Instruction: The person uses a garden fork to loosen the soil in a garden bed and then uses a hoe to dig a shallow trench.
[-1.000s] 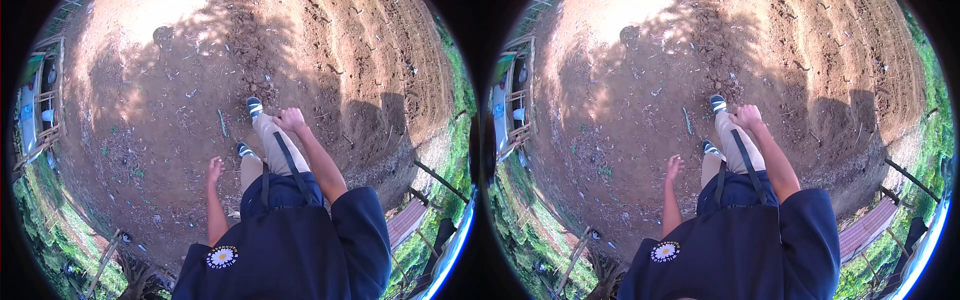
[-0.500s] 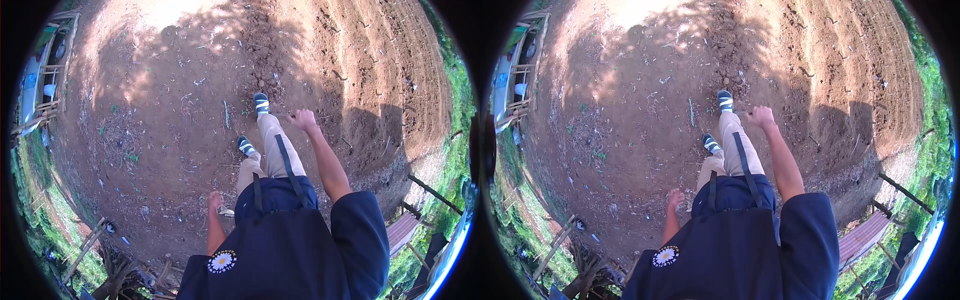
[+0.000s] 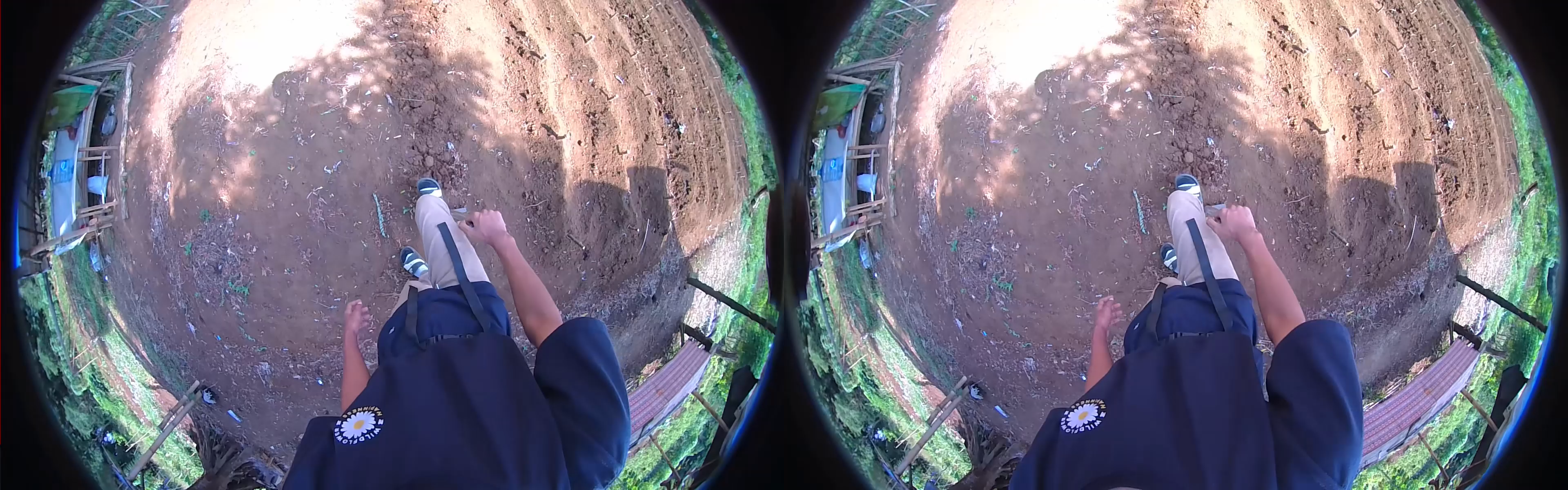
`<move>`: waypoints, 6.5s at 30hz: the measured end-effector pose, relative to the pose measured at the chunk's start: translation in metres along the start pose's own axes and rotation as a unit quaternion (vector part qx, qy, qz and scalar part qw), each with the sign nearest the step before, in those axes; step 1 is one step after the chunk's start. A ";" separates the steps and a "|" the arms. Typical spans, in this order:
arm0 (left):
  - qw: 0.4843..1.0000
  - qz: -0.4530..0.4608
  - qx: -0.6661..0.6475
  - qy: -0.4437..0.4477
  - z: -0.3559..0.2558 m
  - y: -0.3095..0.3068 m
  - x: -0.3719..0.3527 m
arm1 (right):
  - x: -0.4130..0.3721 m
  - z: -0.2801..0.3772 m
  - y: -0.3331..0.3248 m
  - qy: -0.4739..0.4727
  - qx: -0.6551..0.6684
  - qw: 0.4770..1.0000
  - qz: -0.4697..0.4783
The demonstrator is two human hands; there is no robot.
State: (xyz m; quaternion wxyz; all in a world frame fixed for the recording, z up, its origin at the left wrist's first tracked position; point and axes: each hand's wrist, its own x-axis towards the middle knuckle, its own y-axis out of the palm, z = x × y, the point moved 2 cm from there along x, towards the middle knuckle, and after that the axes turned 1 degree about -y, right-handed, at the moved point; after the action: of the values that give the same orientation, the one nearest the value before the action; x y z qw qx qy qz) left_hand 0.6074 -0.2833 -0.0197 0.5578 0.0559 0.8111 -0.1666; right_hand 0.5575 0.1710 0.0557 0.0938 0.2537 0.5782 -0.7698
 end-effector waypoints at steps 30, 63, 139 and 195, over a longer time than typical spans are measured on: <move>0.995 -0.025 0.094 -0.003 -0.047 -0.038 0.008 | 0.061 0.031 -0.019 -0.002 0.019 0.993 0.115; 0.997 -0.020 0.047 0.063 -0.052 -0.008 -0.002 | 0.069 0.016 0.000 -0.017 0.002 0.983 0.182; 0.980 -0.056 -0.030 -0.188 0.630 0.101 -0.160 | -0.282 -0.052 0.375 -0.048 0.002 0.994 0.097; 0.945 -0.134 -0.297 -0.023 0.331 0.025 -0.065 | -0.272 0.062 -0.205 -0.154 -0.085 0.983 -0.048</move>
State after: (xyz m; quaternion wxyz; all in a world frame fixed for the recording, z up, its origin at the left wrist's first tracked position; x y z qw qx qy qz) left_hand 0.9321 -0.3633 -0.0717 0.5398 -0.2255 0.8110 0.0073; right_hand 0.6827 0.1372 0.3770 0.1659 0.0945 0.6319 -0.7511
